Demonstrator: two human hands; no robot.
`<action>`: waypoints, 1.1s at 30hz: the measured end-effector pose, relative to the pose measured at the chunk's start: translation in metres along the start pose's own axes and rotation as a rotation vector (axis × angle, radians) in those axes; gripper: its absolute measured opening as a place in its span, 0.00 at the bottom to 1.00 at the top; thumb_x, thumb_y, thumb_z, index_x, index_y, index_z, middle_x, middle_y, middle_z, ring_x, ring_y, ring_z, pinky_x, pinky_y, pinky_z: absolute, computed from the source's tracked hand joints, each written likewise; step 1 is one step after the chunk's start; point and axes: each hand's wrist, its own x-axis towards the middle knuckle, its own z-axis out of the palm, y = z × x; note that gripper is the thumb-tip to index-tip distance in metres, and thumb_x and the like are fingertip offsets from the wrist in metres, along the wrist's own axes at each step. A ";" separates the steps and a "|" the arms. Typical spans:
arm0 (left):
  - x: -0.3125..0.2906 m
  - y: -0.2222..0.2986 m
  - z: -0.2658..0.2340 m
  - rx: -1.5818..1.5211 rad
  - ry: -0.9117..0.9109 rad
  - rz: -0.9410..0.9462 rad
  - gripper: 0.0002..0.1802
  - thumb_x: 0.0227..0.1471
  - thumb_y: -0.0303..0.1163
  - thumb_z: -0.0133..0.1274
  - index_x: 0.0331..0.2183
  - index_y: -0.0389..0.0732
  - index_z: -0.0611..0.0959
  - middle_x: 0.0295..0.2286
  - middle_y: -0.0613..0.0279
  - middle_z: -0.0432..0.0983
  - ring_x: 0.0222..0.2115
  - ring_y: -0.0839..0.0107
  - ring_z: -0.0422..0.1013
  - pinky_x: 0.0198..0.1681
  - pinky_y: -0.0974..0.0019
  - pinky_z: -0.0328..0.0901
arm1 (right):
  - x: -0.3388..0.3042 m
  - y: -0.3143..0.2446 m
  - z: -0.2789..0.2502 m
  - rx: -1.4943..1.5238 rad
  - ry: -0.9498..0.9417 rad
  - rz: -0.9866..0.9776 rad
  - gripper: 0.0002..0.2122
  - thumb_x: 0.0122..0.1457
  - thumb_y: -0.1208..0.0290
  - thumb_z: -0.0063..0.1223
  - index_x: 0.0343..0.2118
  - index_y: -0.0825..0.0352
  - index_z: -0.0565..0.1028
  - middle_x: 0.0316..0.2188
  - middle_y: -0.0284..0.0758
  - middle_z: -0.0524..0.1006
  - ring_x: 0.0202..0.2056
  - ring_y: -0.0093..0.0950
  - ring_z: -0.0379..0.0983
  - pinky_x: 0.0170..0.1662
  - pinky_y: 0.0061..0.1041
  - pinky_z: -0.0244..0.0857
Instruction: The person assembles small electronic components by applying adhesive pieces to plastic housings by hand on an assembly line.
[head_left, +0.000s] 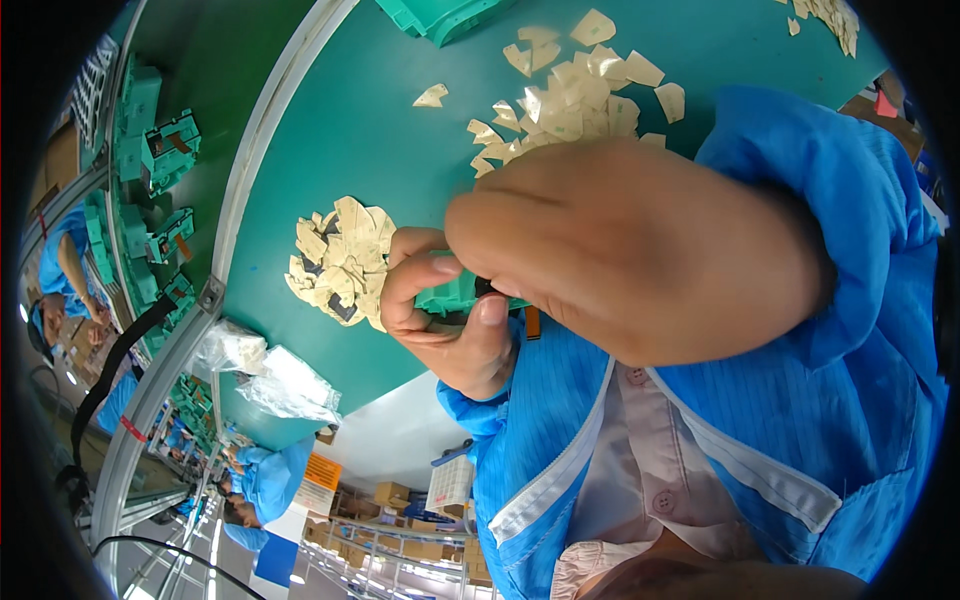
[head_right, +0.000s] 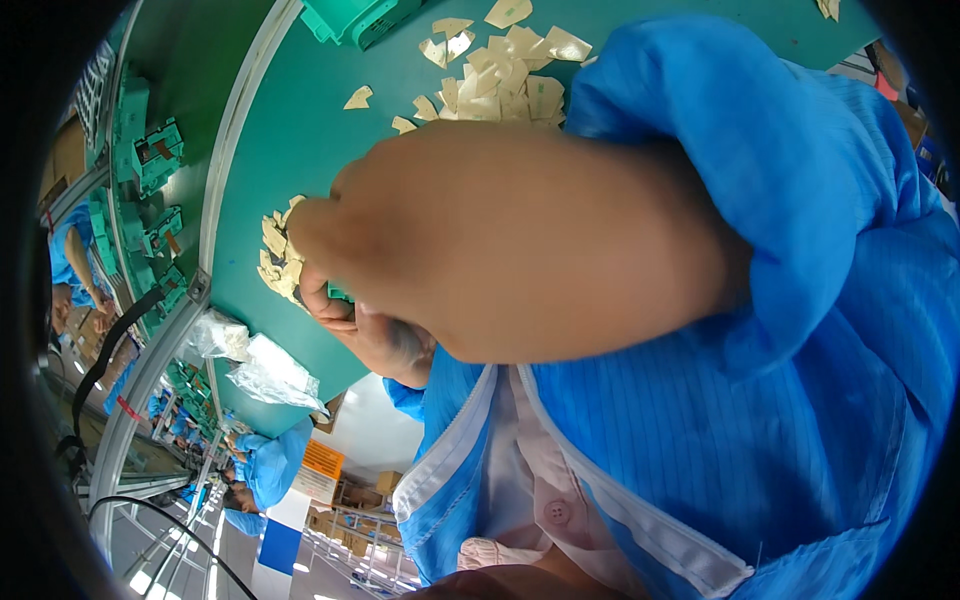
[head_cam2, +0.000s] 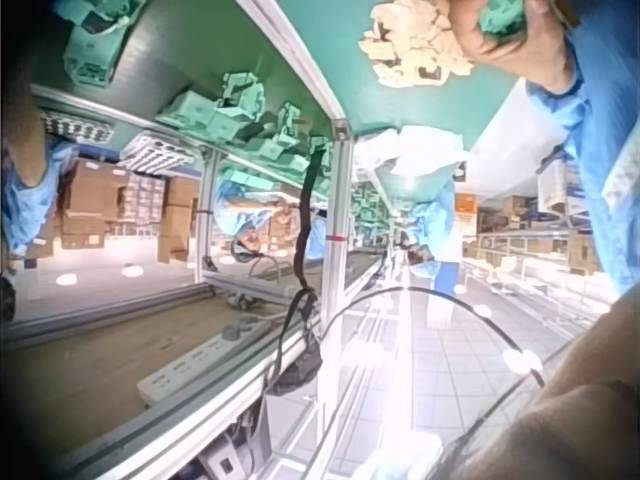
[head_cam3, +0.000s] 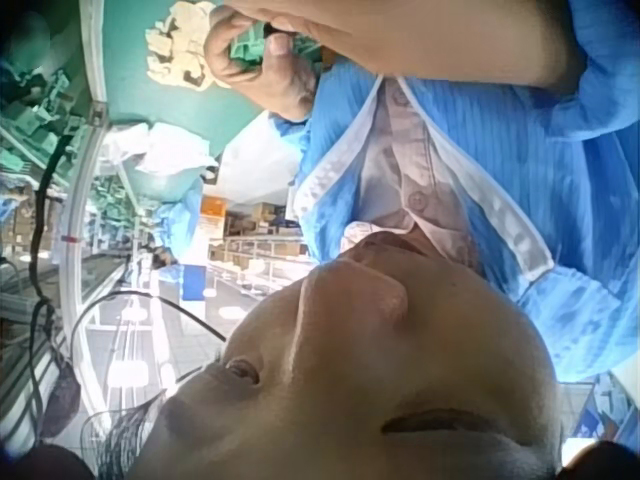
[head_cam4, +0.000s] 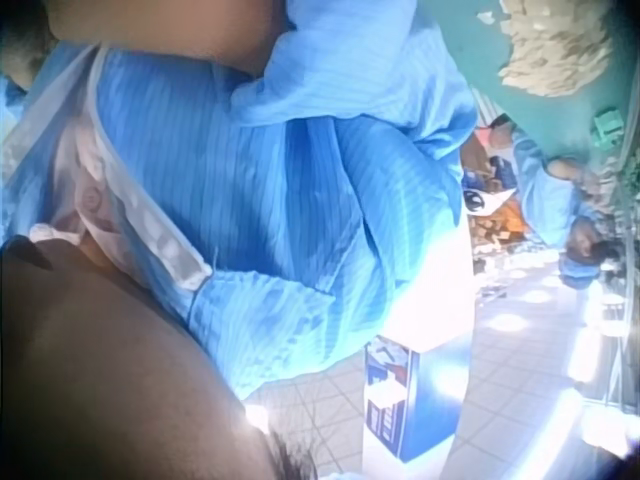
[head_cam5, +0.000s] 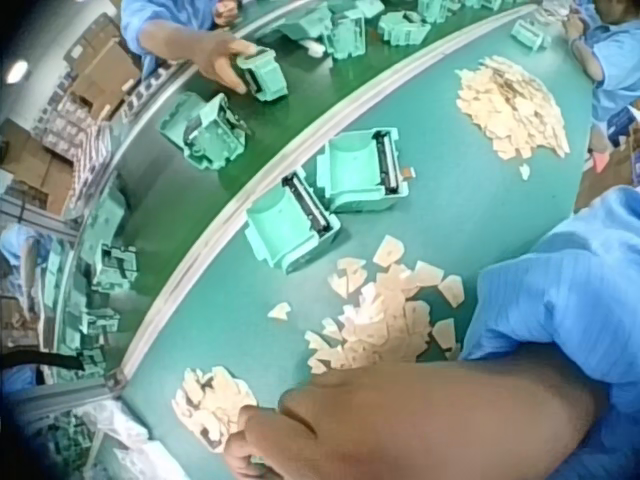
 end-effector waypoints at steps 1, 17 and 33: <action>0.002 0.003 -0.002 0.103 -0.032 0.025 0.23 0.40 0.28 0.70 0.39 0.37 0.78 0.34 0.57 0.70 0.31 0.72 0.69 0.35 0.70 0.65 | 0.000 0.000 0.000 0.016 -0.009 0.019 0.06 0.54 0.78 0.54 0.31 0.68 0.68 0.21 0.39 0.67 0.24 0.39 0.67 0.28 0.34 0.61; 0.000 -0.016 -0.007 -0.126 -0.058 -0.031 0.21 0.38 0.27 0.67 0.38 0.39 0.78 0.33 0.53 0.67 0.33 0.66 0.68 0.42 0.64 0.66 | -0.002 0.015 -0.003 0.313 -0.049 0.333 0.03 0.59 0.77 0.54 0.31 0.69 0.72 0.21 0.30 0.74 0.24 0.18 0.69 0.27 0.20 0.62; 0.000 -0.023 -0.007 -0.124 -0.079 -0.044 0.22 0.39 0.28 0.68 0.38 0.39 0.78 0.34 0.53 0.67 0.34 0.64 0.69 0.42 0.63 0.66 | 0.000 0.027 -0.004 0.139 -0.006 0.213 0.04 0.58 0.79 0.56 0.31 0.69 0.72 0.20 0.33 0.74 0.22 0.20 0.71 0.25 0.22 0.63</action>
